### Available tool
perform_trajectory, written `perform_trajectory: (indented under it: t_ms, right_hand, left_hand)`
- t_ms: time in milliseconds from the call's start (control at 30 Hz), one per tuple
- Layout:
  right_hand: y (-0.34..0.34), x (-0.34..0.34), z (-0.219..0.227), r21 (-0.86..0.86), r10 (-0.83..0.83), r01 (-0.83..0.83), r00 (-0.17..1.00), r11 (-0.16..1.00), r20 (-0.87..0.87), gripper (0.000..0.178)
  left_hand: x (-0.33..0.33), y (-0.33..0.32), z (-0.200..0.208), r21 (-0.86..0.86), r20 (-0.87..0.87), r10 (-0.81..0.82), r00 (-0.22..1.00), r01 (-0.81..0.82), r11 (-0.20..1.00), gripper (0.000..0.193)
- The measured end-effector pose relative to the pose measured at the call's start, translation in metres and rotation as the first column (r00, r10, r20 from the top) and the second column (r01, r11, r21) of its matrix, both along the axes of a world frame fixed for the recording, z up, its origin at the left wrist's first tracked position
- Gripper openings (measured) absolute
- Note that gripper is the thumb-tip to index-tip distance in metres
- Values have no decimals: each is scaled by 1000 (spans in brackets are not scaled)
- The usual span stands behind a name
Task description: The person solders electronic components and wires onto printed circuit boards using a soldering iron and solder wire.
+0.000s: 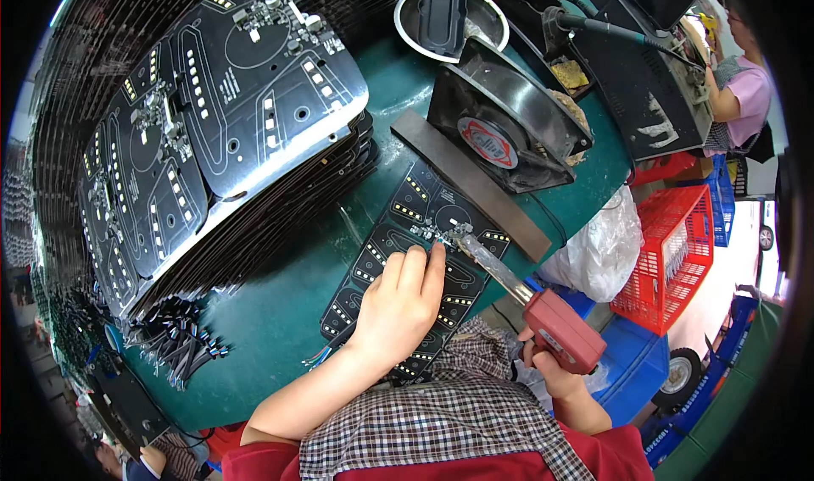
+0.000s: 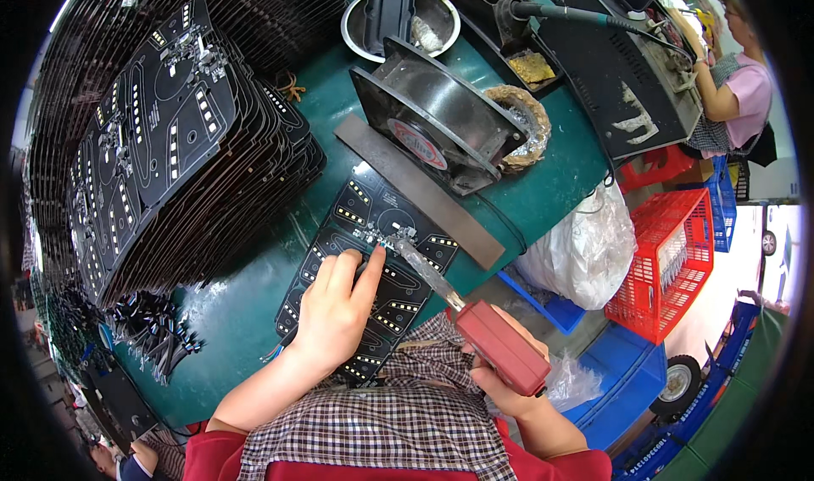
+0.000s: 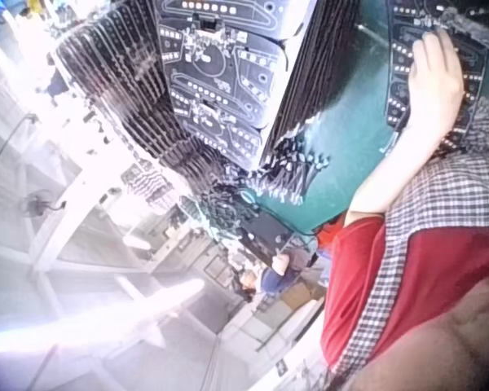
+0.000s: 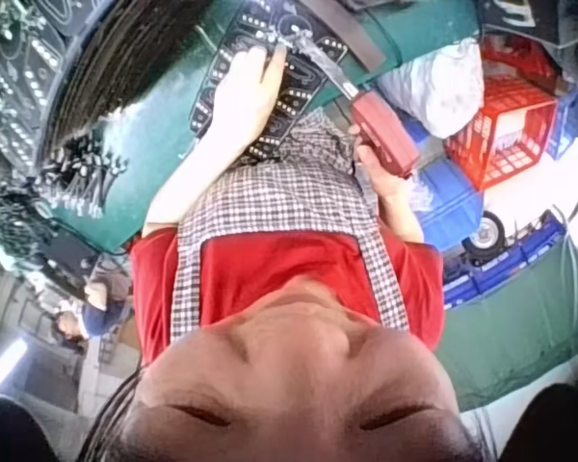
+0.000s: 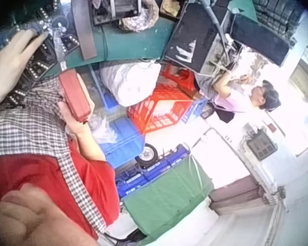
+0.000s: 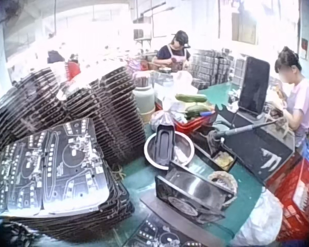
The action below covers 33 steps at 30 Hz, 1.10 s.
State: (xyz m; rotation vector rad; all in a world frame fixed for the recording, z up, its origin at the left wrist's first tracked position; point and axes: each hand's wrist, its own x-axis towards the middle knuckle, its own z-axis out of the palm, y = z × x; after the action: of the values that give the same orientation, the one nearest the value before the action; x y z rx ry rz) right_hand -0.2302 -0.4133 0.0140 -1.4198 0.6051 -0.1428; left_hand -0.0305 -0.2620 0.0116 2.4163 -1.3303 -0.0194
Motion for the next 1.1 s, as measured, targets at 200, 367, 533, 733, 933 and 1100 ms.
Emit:
perform_trajectory:
  t_ms: [200, 367, 533, 733, 933, 1100]
  right_hand:
    - [-2, -2, -4, 55, -1, 1, 1000, 998, -10, 70]
    - [1, 3, -1, 92, 0, 1, 1000, 996, -12, 69]
    - [1, -2, -1, -236, 56, -72, 996, 969, -76, 67]
    - [5, 7, 8, 118, -61, 62, 998, 991, -13, 70]
    - [4, 1, 6, 136, -71, 71, 997, 988, -4, 72]
    - [2, -7, -4, 88, -5, 4, 1000, 996, 8, 71]
  left_hand:
    - [4, 1, -3, -15, 84, -42, 996, 43, 999, 46]
    - [4, 1, -3, -11, 90, -44, 995, 45, 999, 46]
    - [3, -1, -1, -4, 74, -43, 996, 43, 999, 45]
    - [-1, -3, 1, -6, 13, 10, 1000, -10, 1000, 47]
    - [-1, -3, -1, -12, 12, 13, 1000, -13, 1000, 46]
    - [-2, -1, -5, -62, -12, 3, 1000, -3, 998, 45]
